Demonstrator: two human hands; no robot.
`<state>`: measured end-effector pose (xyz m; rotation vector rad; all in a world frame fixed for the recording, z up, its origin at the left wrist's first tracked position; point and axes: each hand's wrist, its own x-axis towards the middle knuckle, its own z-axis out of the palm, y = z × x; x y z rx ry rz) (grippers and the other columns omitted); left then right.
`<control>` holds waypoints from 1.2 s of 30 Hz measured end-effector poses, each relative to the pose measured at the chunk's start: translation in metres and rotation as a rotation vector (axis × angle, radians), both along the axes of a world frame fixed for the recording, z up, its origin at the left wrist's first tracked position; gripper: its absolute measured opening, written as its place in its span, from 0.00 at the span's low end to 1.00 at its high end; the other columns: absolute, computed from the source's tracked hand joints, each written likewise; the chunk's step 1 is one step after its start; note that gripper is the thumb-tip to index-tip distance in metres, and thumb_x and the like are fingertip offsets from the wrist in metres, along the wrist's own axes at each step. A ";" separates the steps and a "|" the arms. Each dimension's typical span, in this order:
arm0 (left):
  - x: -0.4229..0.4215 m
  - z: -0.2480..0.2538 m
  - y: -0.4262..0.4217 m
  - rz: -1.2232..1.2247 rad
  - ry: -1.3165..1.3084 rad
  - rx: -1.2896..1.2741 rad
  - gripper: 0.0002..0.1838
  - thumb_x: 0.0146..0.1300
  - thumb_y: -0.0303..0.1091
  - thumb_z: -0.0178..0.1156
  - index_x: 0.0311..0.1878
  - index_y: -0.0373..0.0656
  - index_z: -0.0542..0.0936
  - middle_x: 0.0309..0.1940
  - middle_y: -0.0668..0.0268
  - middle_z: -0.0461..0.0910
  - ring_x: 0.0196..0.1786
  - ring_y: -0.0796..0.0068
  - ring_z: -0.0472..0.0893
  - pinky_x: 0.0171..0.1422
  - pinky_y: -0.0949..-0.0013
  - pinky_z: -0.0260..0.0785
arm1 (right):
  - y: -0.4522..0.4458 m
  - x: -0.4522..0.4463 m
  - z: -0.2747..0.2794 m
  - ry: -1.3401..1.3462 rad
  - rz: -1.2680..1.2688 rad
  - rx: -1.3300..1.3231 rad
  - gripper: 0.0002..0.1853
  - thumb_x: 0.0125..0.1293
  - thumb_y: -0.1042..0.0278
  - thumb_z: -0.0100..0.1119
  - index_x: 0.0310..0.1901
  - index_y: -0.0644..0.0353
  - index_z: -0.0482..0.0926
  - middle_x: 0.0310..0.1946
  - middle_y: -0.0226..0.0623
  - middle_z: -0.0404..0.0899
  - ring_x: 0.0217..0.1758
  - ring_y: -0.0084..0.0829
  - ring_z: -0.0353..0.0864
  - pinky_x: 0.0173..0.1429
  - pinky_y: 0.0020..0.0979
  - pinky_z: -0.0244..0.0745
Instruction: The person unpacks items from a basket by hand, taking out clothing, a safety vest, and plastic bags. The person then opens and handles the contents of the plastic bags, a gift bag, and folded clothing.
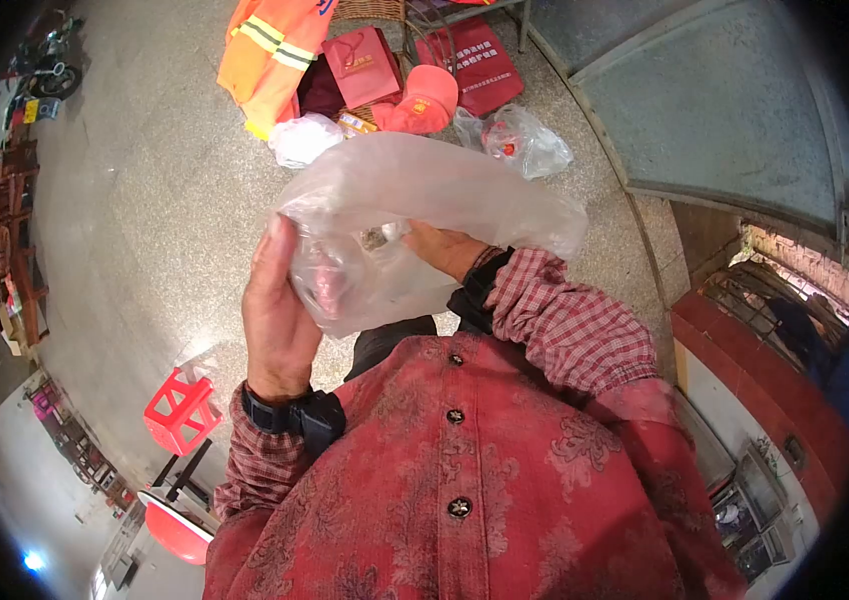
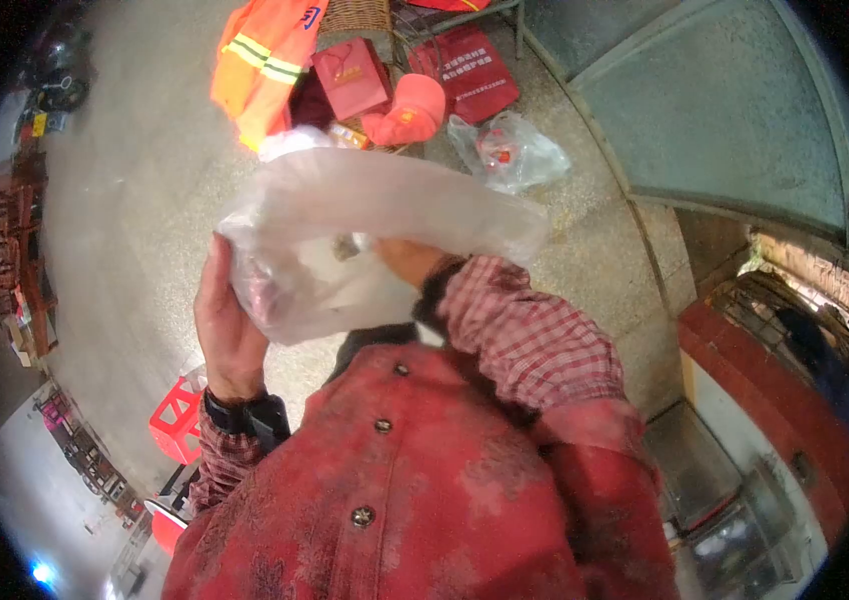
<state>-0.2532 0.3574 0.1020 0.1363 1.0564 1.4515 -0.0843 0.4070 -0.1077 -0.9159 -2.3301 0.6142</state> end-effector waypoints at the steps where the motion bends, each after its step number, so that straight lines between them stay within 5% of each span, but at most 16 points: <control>1: -0.005 -0.003 -0.001 0.000 0.000 0.000 0.21 0.71 0.41 0.49 0.59 0.36 0.70 0.51 0.63 0.76 0.52 0.74 0.76 0.56 0.68 0.69 | 0.014 0.000 0.017 -0.220 0.043 -0.101 0.19 0.63 0.57 0.51 0.50 0.60 0.75 0.47 0.48 0.78 0.52 0.49 0.74 0.59 0.43 0.66; 2: -0.010 -0.006 -0.001 0.033 0.036 -0.031 0.21 0.71 0.42 0.48 0.59 0.37 0.70 0.51 0.62 0.76 0.51 0.72 0.77 0.57 0.66 0.70 | 0.023 0.001 0.026 -0.440 0.086 -0.201 0.23 0.63 0.57 0.52 0.57 0.61 0.73 0.49 0.49 0.77 0.54 0.48 0.74 0.60 0.41 0.66; 3: -0.012 -0.007 0.002 0.069 0.072 -0.061 0.21 0.71 0.44 0.47 0.59 0.38 0.70 0.52 0.61 0.77 0.51 0.70 0.77 0.57 0.64 0.70 | 0.026 0.001 0.021 -0.441 0.088 -0.199 0.23 0.63 0.57 0.52 0.57 0.61 0.73 0.49 0.49 0.77 0.54 0.48 0.74 0.60 0.41 0.66; 5: -0.012 -0.009 0.010 0.084 0.190 -0.075 0.20 0.70 0.43 0.49 0.57 0.39 0.72 0.48 0.64 0.78 0.47 0.73 0.78 0.53 0.68 0.71 | 0.029 -0.001 0.011 -0.467 0.172 -0.608 0.24 0.64 0.56 0.53 0.57 0.59 0.72 0.48 0.45 0.78 0.52 0.42 0.77 0.56 0.37 0.68; 7: -0.018 -0.019 0.011 0.020 0.423 -0.120 0.18 0.69 0.43 0.51 0.53 0.39 0.74 0.44 0.67 0.78 0.44 0.77 0.77 0.50 0.72 0.70 | 0.029 0.020 0.064 -0.131 0.085 -1.001 0.23 0.65 0.57 0.53 0.56 0.63 0.72 0.45 0.41 0.79 0.48 0.34 0.79 0.54 0.33 0.70; 8: -0.017 -0.026 0.012 0.051 0.362 -0.203 0.16 0.67 0.42 0.53 0.50 0.40 0.76 0.41 0.69 0.77 0.43 0.79 0.76 0.49 0.74 0.69 | 0.032 0.023 0.083 0.134 0.045 -1.444 0.20 0.66 0.60 0.52 0.53 0.66 0.73 0.44 0.38 0.79 0.45 0.29 0.81 0.50 0.29 0.73; 11: -0.005 -0.040 0.006 -0.017 0.293 -0.197 0.14 0.67 0.41 0.55 0.48 0.41 0.77 0.41 0.69 0.78 0.43 0.80 0.76 0.46 0.75 0.70 | 0.038 0.047 0.140 0.354 0.036 -1.751 0.18 0.68 0.61 0.51 0.51 0.65 0.74 0.42 0.36 0.80 0.43 0.28 0.81 0.47 0.25 0.73; 17: 0.021 -0.050 0.006 -0.113 0.060 -0.161 0.11 0.65 0.36 0.59 0.48 0.43 0.78 0.39 0.73 0.80 0.37 0.86 0.77 0.38 0.78 0.71 | 0.012 0.072 0.138 0.476 0.037 -1.969 0.15 0.68 0.65 0.51 0.50 0.66 0.75 0.41 0.38 0.80 0.42 0.29 0.81 0.45 0.28 0.78; 22: 0.025 -0.054 0.004 -0.262 0.107 -0.097 0.24 0.62 0.38 0.63 0.59 0.40 0.71 0.47 0.66 0.77 0.49 0.79 0.74 0.57 0.72 0.65 | 0.010 0.060 0.164 0.371 0.090 -1.870 0.12 0.65 0.67 0.50 0.45 0.65 0.77 0.32 0.39 0.81 0.35 0.30 0.83 0.42 0.25 0.78; 25: 0.022 -0.047 0.002 -0.299 0.102 -0.066 0.26 0.60 0.35 0.64 0.60 0.40 0.69 0.49 0.64 0.76 0.52 0.78 0.74 0.60 0.71 0.64 | 0.012 0.057 0.165 0.375 0.109 -1.880 0.12 0.65 0.67 0.51 0.44 0.66 0.77 0.32 0.39 0.81 0.35 0.30 0.83 0.42 0.26 0.79; 36: 0.019 -0.018 0.003 -0.279 0.118 0.009 0.30 0.54 0.18 0.61 0.62 0.39 0.66 0.49 0.62 0.78 0.49 0.77 0.78 0.55 0.73 0.70 | 0.018 0.049 0.160 0.307 0.065 -1.860 0.13 0.66 0.68 0.51 0.48 0.66 0.77 0.36 0.39 0.81 0.37 0.29 0.83 0.42 0.25 0.79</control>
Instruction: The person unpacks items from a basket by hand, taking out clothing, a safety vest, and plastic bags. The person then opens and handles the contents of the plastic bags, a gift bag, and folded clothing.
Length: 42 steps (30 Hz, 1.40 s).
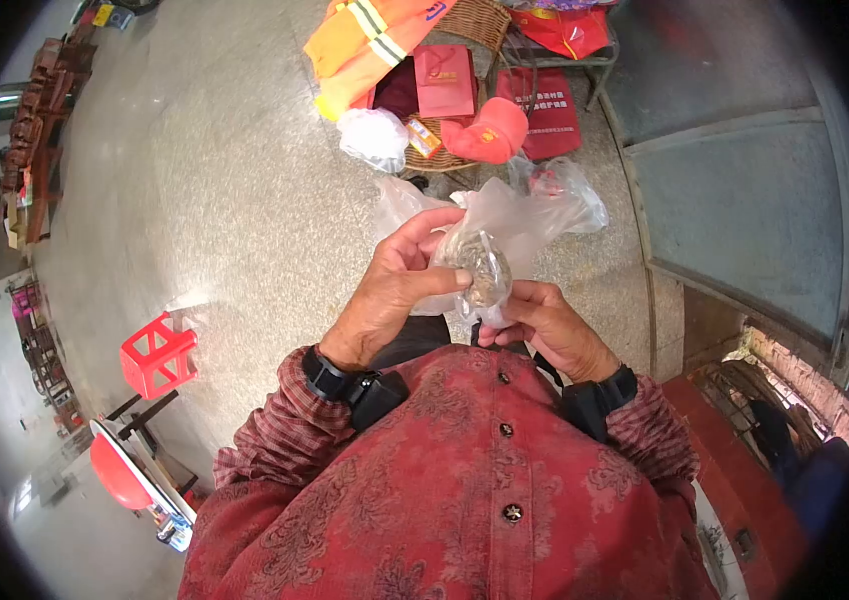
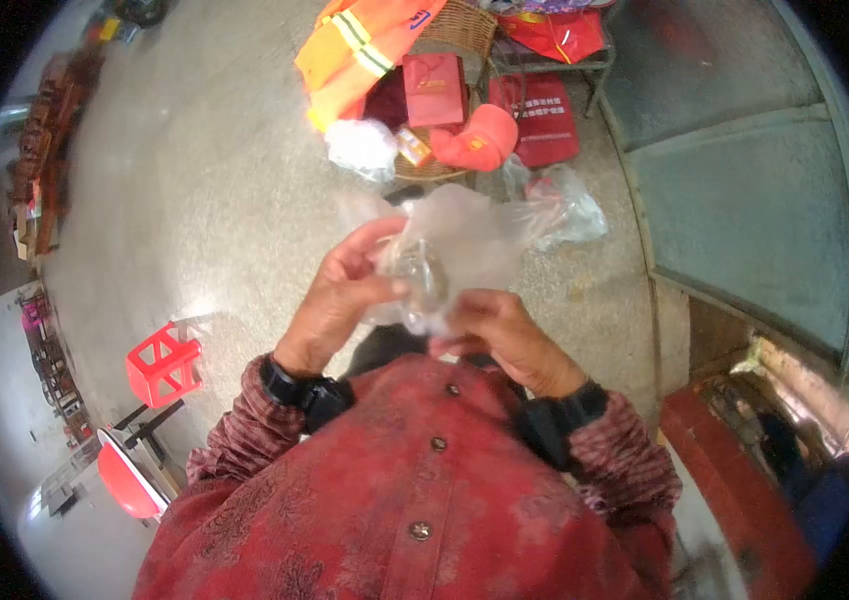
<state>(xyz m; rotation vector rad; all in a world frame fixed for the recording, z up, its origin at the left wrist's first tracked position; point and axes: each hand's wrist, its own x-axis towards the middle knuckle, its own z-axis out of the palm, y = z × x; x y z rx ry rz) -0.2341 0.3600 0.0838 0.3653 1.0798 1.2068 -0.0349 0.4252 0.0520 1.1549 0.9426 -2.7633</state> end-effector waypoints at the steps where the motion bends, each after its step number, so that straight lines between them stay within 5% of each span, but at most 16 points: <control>1: 0.000 0.001 0.000 0.004 0.024 0.003 0.30 0.54 0.16 0.60 0.62 0.39 0.66 0.49 0.62 0.79 0.49 0.77 0.78 0.55 0.72 0.70 | 0.000 -0.001 0.000 -0.011 -0.012 0.002 0.13 0.67 0.68 0.51 0.48 0.66 0.76 0.37 0.39 0.81 0.38 0.29 0.83 0.42 0.24 0.78; 14: -0.006 -0.016 -0.001 0.089 -0.063 0.047 0.29 0.53 0.13 0.53 0.61 0.38 0.67 0.51 0.59 0.78 0.50 0.73 0.79 0.56 0.71 0.71 | 0.001 0.002 0.008 -0.007 -0.176 0.115 0.16 0.69 0.68 0.50 0.54 0.68 0.74 0.40 0.40 0.81 0.41 0.32 0.83 0.42 0.24 0.78; 16: -0.005 -0.019 -0.002 0.114 -0.128 0.061 0.28 0.54 0.14 0.52 0.61 0.38 0.67 0.52 0.58 0.77 0.52 0.73 0.78 0.57 0.71 0.71 | 0.001 0.003 0.010 -0.111 -0.222 0.521 0.16 0.63 0.72 0.56 0.52 0.68 0.77 0.38 0.35 0.83 0.35 0.24 0.82 0.39 0.23 0.75; 17: -0.006 -0.020 -0.003 0.112 -0.128 0.059 0.28 0.54 0.14 0.52 0.61 0.38 0.67 0.52 0.58 0.77 0.52 0.73 0.78 0.57 0.71 0.71 | 0.001 0.002 0.015 -0.112 -0.225 0.520 0.16 0.63 0.72 0.56 0.52 0.68 0.77 0.38 0.35 0.83 0.35 0.24 0.82 0.39 0.23 0.75; 19: -0.006 -0.020 -0.005 0.104 -0.150 0.016 0.28 0.55 0.14 0.51 0.61 0.38 0.67 0.53 0.58 0.76 0.55 0.73 0.77 0.60 0.70 0.69 | 0.002 0.000 0.033 -0.256 -0.172 1.003 0.14 0.59 0.74 0.60 0.47 0.68 0.80 0.33 0.38 0.83 0.32 0.26 0.81 0.37 0.26 0.75; 22: -0.008 -0.021 -0.009 0.150 -0.193 0.009 0.26 0.58 0.18 0.53 0.61 0.39 0.67 0.53 0.59 0.76 0.57 0.73 0.75 0.62 0.69 0.67 | 0.005 -0.001 0.040 -0.241 -0.168 1.229 0.14 0.56 0.75 0.61 0.46 0.67 0.80 0.33 0.43 0.83 0.32 0.29 0.82 0.38 0.27 0.75; 29: -0.007 -0.009 -0.012 0.112 -0.106 0.036 0.27 0.58 0.23 0.60 0.62 0.40 0.66 0.52 0.60 0.76 0.56 0.73 0.75 0.62 0.69 0.66 | 0.006 -0.002 0.036 -0.245 -0.152 1.266 0.13 0.56 0.75 0.62 0.44 0.66 0.80 0.35 0.46 0.82 0.32 0.31 0.82 0.38 0.27 0.75; 35: -0.005 -0.003 -0.009 0.063 -0.014 0.035 0.29 0.54 0.17 0.61 0.61 0.40 0.66 0.52 0.61 0.77 0.54 0.74 0.76 0.60 0.70 0.68 | 0.006 -0.004 0.033 -0.230 -0.155 1.248 0.13 0.57 0.75 0.62 0.44 0.66 0.80 0.34 0.44 0.83 0.32 0.29 0.82 0.37 0.26 0.75; 42: -0.006 -0.007 -0.010 0.059 -0.016 0.015 0.28 0.53 0.15 0.59 0.60 0.39 0.67 0.50 0.59 0.78 0.50 0.74 0.78 0.56 0.71 0.71 | 0.000 -0.002 0.018 -0.212 -0.266 0.803 0.14 0.60 0.74 0.61 0.47 0.71 0.79 0.32 0.34 0.82 0.33 0.18 0.78 0.37 0.21 0.74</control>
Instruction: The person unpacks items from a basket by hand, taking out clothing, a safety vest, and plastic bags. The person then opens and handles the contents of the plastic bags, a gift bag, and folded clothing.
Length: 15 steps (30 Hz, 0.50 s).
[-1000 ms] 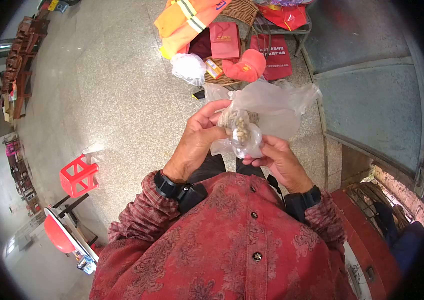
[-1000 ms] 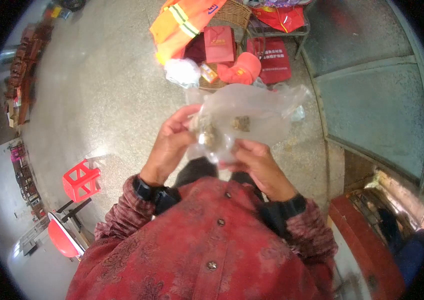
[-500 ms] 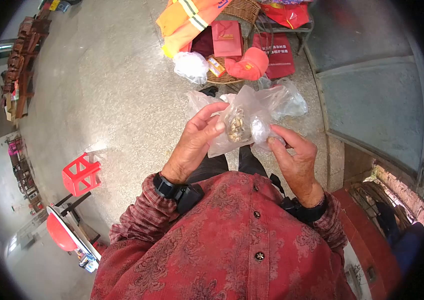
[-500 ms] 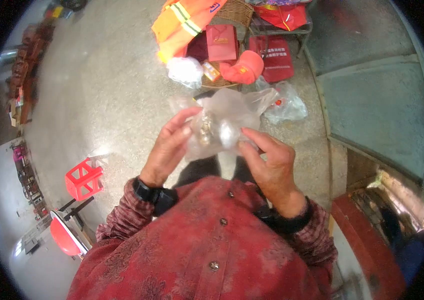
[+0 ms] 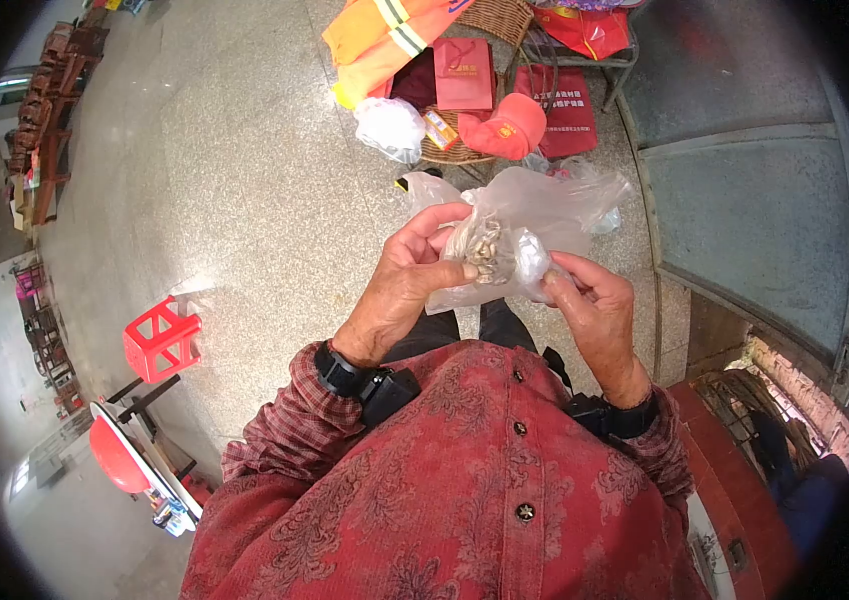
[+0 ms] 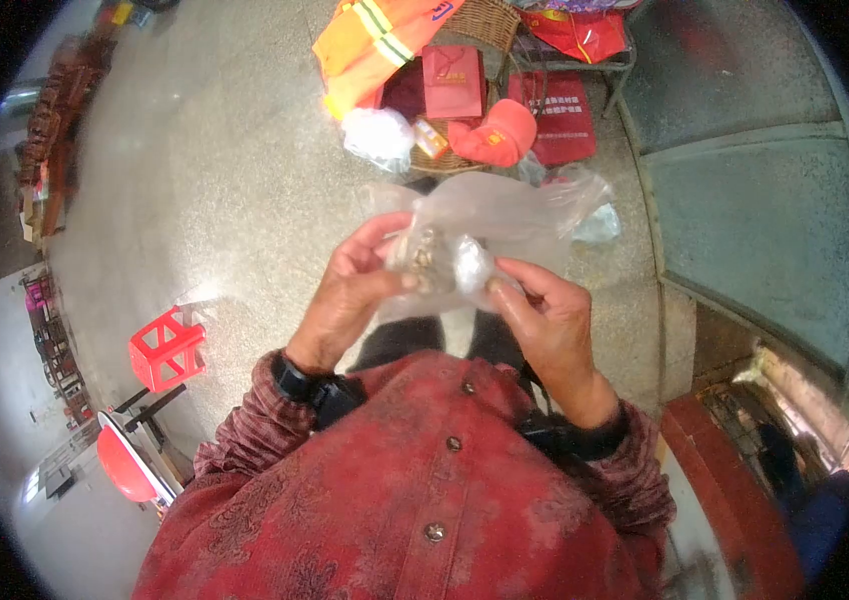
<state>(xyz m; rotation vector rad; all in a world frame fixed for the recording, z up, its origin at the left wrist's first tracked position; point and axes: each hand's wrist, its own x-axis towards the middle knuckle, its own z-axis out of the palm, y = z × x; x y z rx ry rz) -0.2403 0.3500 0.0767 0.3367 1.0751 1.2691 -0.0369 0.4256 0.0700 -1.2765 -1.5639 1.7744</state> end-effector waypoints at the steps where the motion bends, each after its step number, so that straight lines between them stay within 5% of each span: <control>1: 0.000 0.000 0.000 0.006 -0.006 -0.002 0.28 0.53 0.15 0.59 0.60 0.38 0.67 0.50 0.59 0.78 0.49 0.74 0.79 0.56 0.71 0.71 | 0.000 0.000 -0.001 0.044 -0.017 -0.074 0.14 0.62 0.73 0.60 0.48 0.71 0.78 0.33 0.33 0.82 0.33 0.17 0.78 0.37 0.21 0.73; 8: -0.001 -0.004 -0.001 0.016 -0.042 0.003 0.27 0.55 0.16 0.59 0.59 0.38 0.68 0.49 0.59 0.78 0.49 0.74 0.79 0.56 0.71 0.71 | 0.002 0.003 -0.003 0.058 -0.007 -0.231 0.14 0.63 0.74 0.59 0.49 0.72 0.77 0.32 0.33 0.82 0.34 0.18 0.78 0.38 0.20 0.74; 11: -0.006 -0.006 -0.004 0.079 -0.033 -0.041 0.23 0.57 0.19 0.58 0.57 0.38 0.70 0.48 0.61 0.79 0.47 0.75 0.79 0.54 0.71 0.72 | 0.004 0.023 -0.019 -0.001 -0.058 -0.154 0.14 0.61 0.72 0.61 0.47 0.70 0.79 0.30 0.34 0.82 0.33 0.18 0.77 0.37 0.21 0.73; 15: -0.022 -0.015 -0.014 0.133 -0.030 0.013 0.17 0.61 0.23 0.57 0.54 0.37 0.74 0.42 0.66 0.79 0.37 0.79 0.78 0.47 0.72 0.71 | 0.016 0.048 -0.029 -0.413 0.100 0.214 0.15 0.57 0.64 0.63 0.44 0.63 0.82 0.29 0.43 0.81 0.28 0.29 0.78 0.35 0.29 0.72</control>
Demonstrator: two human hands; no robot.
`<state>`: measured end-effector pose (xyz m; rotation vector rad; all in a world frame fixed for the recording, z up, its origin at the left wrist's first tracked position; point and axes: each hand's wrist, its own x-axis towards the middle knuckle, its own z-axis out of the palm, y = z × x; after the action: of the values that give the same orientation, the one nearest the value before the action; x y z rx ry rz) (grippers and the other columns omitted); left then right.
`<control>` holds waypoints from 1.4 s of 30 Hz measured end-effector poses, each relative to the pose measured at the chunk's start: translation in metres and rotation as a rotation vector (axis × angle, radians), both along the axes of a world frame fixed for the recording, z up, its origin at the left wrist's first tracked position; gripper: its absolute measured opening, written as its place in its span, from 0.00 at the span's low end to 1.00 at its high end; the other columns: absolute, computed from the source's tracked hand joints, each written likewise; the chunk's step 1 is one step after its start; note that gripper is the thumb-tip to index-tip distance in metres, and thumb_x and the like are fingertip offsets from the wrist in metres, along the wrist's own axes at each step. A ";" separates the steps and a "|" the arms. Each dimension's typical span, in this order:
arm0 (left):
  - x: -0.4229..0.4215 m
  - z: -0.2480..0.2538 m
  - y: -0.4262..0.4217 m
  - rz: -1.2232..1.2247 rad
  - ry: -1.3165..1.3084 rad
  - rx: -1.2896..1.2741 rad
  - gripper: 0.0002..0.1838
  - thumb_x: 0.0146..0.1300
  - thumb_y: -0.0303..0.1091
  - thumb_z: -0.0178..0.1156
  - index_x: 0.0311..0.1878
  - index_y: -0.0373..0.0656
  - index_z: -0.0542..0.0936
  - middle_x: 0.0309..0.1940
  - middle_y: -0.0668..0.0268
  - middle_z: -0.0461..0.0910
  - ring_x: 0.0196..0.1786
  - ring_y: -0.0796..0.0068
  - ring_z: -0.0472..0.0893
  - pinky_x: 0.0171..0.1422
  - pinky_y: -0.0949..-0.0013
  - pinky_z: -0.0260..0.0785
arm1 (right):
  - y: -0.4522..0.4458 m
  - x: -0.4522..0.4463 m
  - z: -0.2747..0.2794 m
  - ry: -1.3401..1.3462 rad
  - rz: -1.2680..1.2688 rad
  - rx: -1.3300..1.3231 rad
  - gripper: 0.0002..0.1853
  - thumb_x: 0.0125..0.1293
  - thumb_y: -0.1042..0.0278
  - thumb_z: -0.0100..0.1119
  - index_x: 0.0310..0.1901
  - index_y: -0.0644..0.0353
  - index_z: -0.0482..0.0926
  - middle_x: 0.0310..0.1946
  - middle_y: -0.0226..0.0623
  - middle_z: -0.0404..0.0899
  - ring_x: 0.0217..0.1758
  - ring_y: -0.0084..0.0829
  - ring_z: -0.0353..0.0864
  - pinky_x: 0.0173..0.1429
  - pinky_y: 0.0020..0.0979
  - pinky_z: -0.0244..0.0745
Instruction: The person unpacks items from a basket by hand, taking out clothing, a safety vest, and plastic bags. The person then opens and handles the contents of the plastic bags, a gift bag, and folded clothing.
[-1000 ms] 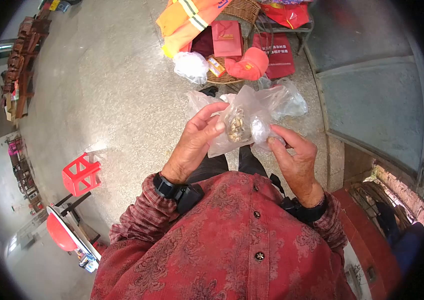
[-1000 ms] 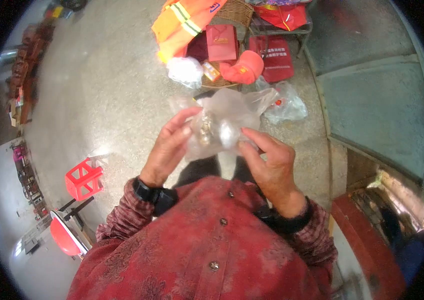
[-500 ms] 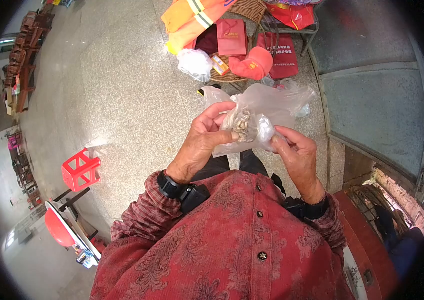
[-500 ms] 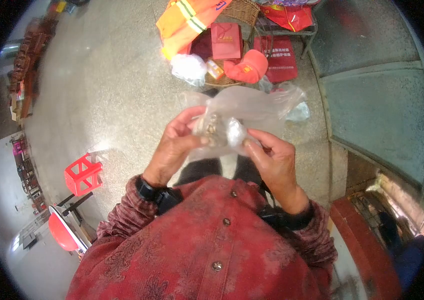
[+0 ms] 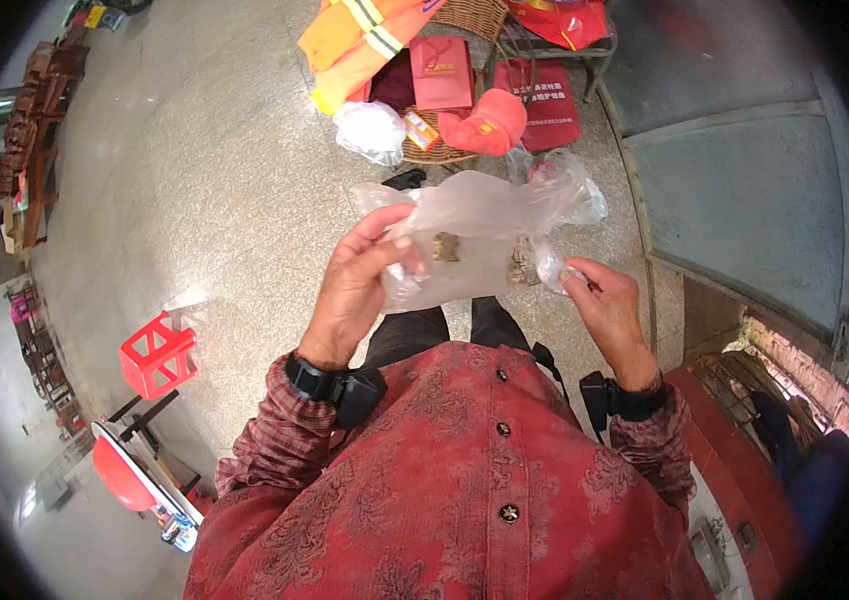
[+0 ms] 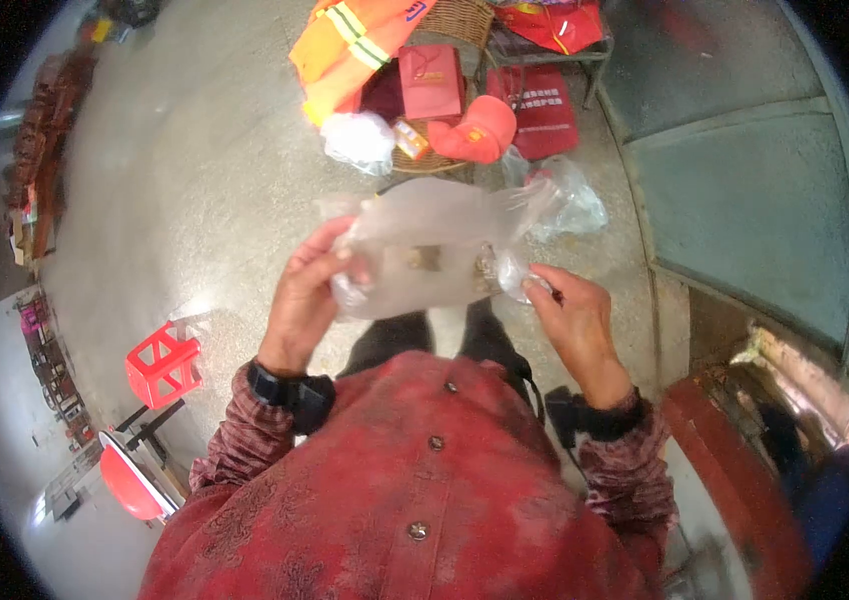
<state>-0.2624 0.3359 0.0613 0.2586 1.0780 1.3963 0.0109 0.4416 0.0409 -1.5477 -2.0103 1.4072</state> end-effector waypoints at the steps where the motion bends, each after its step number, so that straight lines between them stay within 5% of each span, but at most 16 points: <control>1: -0.001 0.004 0.000 0.024 0.004 -0.033 0.17 0.61 0.24 0.57 0.54 0.37 0.74 0.41 0.66 0.79 0.36 0.79 0.78 0.47 0.72 0.71 | -0.001 0.002 -0.006 -0.036 0.038 0.017 0.14 0.57 0.64 0.62 0.43 0.62 0.82 0.30 0.45 0.81 0.29 0.33 0.79 0.36 0.29 0.73; 3: -0.003 0.009 -0.001 0.051 0.005 -0.067 0.17 0.62 0.25 0.56 0.55 0.37 0.74 0.43 0.64 0.79 0.36 0.79 0.77 0.47 0.72 0.71 | -0.004 0.000 -0.014 -0.072 0.067 0.030 0.13 0.58 0.64 0.62 0.42 0.61 0.82 0.30 0.47 0.81 0.29 0.37 0.79 0.37 0.30 0.73; 6: -0.005 0.012 -0.003 0.097 -0.025 -0.126 0.17 0.63 0.25 0.56 0.56 0.37 0.74 0.46 0.62 0.79 0.42 0.76 0.78 0.52 0.70 0.71 | -0.017 -0.028 -0.017 0.066 0.139 0.057 0.14 0.60 0.66 0.61 0.44 0.65 0.80 0.31 0.42 0.82 0.31 0.27 0.78 0.38 0.27 0.73; 11: -0.009 0.023 -0.007 0.141 -0.039 -0.111 0.19 0.63 0.26 0.54 0.58 0.37 0.72 0.51 0.60 0.77 0.52 0.70 0.78 0.59 0.65 0.70 | -0.020 -0.073 -0.022 0.101 0.306 0.206 0.13 0.59 0.66 0.61 0.42 0.65 0.80 0.34 0.48 0.81 0.34 0.43 0.81 0.39 0.32 0.75; 18: -0.010 0.035 -0.004 0.142 -0.071 -0.050 0.20 0.65 0.27 0.52 0.60 0.36 0.70 0.54 0.58 0.76 0.55 0.68 0.76 0.62 0.63 0.68 | 0.001 -0.084 -0.018 0.231 0.207 0.296 0.12 0.60 0.66 0.58 0.43 0.62 0.80 0.36 0.49 0.81 0.40 0.50 0.80 0.43 0.37 0.75; 21: 0.002 0.040 0.003 0.090 -0.121 -0.008 0.20 0.65 0.28 0.52 0.60 0.35 0.69 0.54 0.58 0.75 0.56 0.68 0.76 0.63 0.64 0.67 | -0.015 -0.091 -0.057 0.268 0.508 0.413 0.12 0.60 0.67 0.58 0.44 0.61 0.79 0.35 0.47 0.80 0.40 0.47 0.80 0.46 0.39 0.74; 24: 0.011 0.045 0.008 -0.020 -0.182 0.053 0.21 0.65 0.29 0.53 0.60 0.33 0.69 0.54 0.58 0.75 0.57 0.68 0.75 0.63 0.66 0.66 | -0.021 -0.098 -0.101 0.140 0.686 0.180 0.14 0.62 0.67 0.57 0.48 0.61 0.77 0.40 0.46 0.80 0.44 0.45 0.79 0.51 0.38 0.72; 29: 0.020 0.061 0.006 -0.073 -0.241 0.056 0.23 0.63 0.31 0.55 0.60 0.32 0.68 0.53 0.57 0.75 0.56 0.68 0.76 0.63 0.66 0.66 | -0.015 -0.112 -0.140 0.093 0.560 0.483 0.15 0.62 0.67 0.57 0.49 0.61 0.77 0.41 0.46 0.79 0.45 0.44 0.78 0.52 0.38 0.72; 37: 0.010 0.063 0.003 -0.260 -0.181 0.075 0.20 0.60 0.31 0.59 0.53 0.32 0.74 0.46 0.60 0.78 0.48 0.73 0.78 0.54 0.70 0.70 | -0.022 -0.104 -0.136 0.090 0.560 0.310 0.16 0.63 0.66 0.57 0.51 0.61 0.76 0.44 0.45 0.79 0.48 0.42 0.77 0.54 0.37 0.71; 42: -0.007 0.043 -0.001 -0.164 0.149 -0.017 0.17 0.59 0.27 0.59 0.52 0.33 0.75 0.38 0.65 0.79 0.35 0.79 0.77 0.44 0.74 0.70 | -0.038 -0.066 -0.087 0.255 0.514 0.213 0.16 0.64 0.66 0.57 0.52 0.61 0.75 0.45 0.44 0.78 0.49 0.41 0.77 0.55 0.37 0.70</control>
<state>-0.2689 0.3348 0.1045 0.4349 1.1629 1.2356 -0.0549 0.4040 -0.0457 -0.7479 -2.3922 1.4024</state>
